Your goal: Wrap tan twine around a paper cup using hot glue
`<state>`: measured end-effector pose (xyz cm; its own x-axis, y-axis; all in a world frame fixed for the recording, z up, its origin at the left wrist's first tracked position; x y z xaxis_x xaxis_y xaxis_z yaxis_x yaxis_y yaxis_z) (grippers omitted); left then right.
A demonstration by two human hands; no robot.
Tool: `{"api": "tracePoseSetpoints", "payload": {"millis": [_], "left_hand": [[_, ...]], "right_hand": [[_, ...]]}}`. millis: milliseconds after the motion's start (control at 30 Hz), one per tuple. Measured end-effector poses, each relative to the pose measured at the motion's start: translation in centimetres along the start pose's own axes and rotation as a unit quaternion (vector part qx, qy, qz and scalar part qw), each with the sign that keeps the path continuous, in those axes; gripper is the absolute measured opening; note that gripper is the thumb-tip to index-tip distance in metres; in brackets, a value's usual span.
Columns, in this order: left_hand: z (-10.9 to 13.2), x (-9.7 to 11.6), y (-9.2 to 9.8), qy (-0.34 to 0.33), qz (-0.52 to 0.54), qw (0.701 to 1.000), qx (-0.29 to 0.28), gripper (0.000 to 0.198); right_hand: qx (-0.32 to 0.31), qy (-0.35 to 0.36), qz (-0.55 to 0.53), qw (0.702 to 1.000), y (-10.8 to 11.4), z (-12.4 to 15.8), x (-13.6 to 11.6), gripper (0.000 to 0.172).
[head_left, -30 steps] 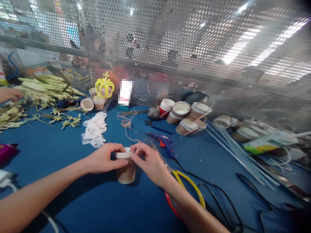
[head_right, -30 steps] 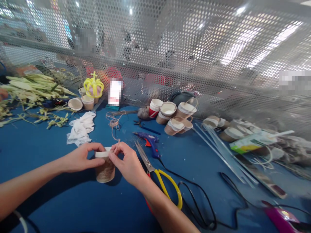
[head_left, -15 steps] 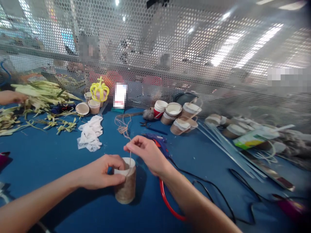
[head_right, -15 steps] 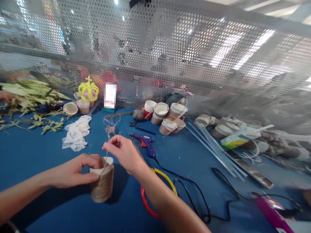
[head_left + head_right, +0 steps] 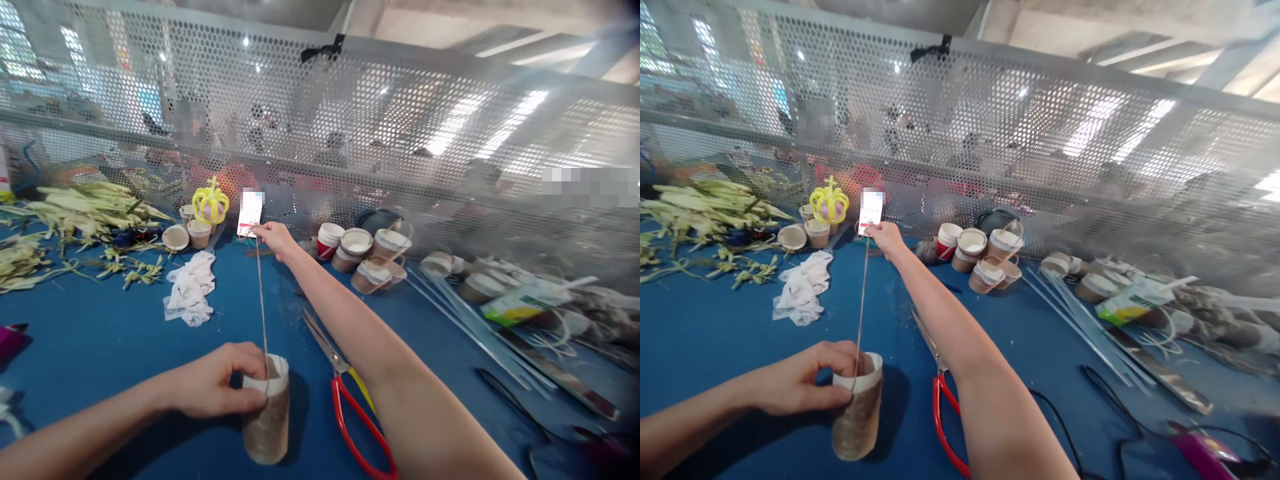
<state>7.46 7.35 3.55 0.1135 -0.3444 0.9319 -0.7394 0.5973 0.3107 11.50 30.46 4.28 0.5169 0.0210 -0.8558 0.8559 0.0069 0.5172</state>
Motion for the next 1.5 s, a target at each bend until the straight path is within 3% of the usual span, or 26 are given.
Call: {"api": "tracePoseSetpoints", "payload": {"millis": [167, 233, 333, 433, 533, 600, 733, 867, 1067, 1167, 1233, 1300, 1367, 1500], "left_hand": [[-0.3, -1.5, 0.6, 0.044, 0.027, 0.998, 0.040, 0.020], [-0.4, -2.7, 1.4, 0.075, 0.030, 0.994, 0.078, 0.024], [-0.3, -4.7, 2.4, 0.130, 0.049, 0.982, 0.129, 0.028], [-0.2, -5.4, 3.1, 0.138, 0.027, 0.977, 0.159, 0.029], [-0.2, -5.3, 3.7, 0.134, 0.000, 0.974, 0.181, 0.028], [-0.1, -5.2, 4.0, 0.137, -0.016, 0.971, 0.197, 0.027], [0.0, -5.0, 4.2, 0.130, -0.075, 0.969, 0.195, 0.026], [-0.2, -4.2, 4.3, 0.105, -0.139, 0.971, 0.164, 0.023], [-0.3, -4.1, 4.5, 0.116, -0.157, 0.973, 0.126, 0.023], [-0.4, -4.4, 4.6, 0.115, -0.124, 0.977, 0.130, 0.024], [-0.4, -4.6, 4.7, 0.114, -0.110, 0.978, 0.135, 0.024], [-0.4, -4.8, 4.7, 0.114, -0.106, 0.978, 0.141, 0.023], [-0.3, -4.9, 4.8, 0.114, -0.105, 0.977, 0.145, 0.023], [-0.3, -4.8, 5.0, 0.120, -0.103, 0.976, 0.147, 0.025]], "right_hand": [[-0.094, 0.040, 0.091, 0.991, -2.5, 1.2, -0.4, 0.030], [-0.129, 0.049, 0.112, 0.984, -2.2, 2.7, -0.5, 0.026], [-0.128, 0.057, 0.119, 0.983, 1.2, 5.2, -0.6, 0.015], [-0.054, 0.052, 0.132, 0.988, 7.1, 7.6, 0.6, 0.019], [0.031, 0.014, 0.194, 0.980, 12.2, 10.3, 4.5, 0.022], [0.049, -0.021, 0.242, 0.969, 13.5, 12.0, 8.0, 0.017], [0.047, -0.066, 0.289, 0.954, 12.9, 13.8, 13.0, 0.021], [0.072, -0.097, 0.275, 0.954, 12.5, 13.5, 14.1, 0.024], [0.140, -0.084, 0.129, 0.978, 13.8, 15.3, 11.0, 0.019], [0.102, -0.058, 0.027, 0.993, 12.7, 17.8, 8.3, 0.008], [0.030, -0.059, -0.046, 0.997, 10.7, 19.4, 7.0, 0.017], [-0.025, -0.050, -0.081, 0.995, 8.9, 20.7, 6.1, 0.016], [-0.026, -0.042, -0.111, 0.993, 8.1, 21.2, 5.8, 0.009], [0.032, -0.071, -0.211, 0.974, 8.5, 21.2, 6.8, 0.017]]}}
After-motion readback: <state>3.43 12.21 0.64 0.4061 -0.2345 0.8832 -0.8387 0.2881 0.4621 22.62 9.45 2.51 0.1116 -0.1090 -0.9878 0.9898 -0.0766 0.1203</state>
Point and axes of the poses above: each hand's wrist, its own z-axis away from the middle knuckle, its own y-axis out of the back of the hand, x = y × z, the point moved 9 cm from there along -z, towards the middle knuckle, and after that the axes turned 10 degrees about x, right-handed, at the moved point
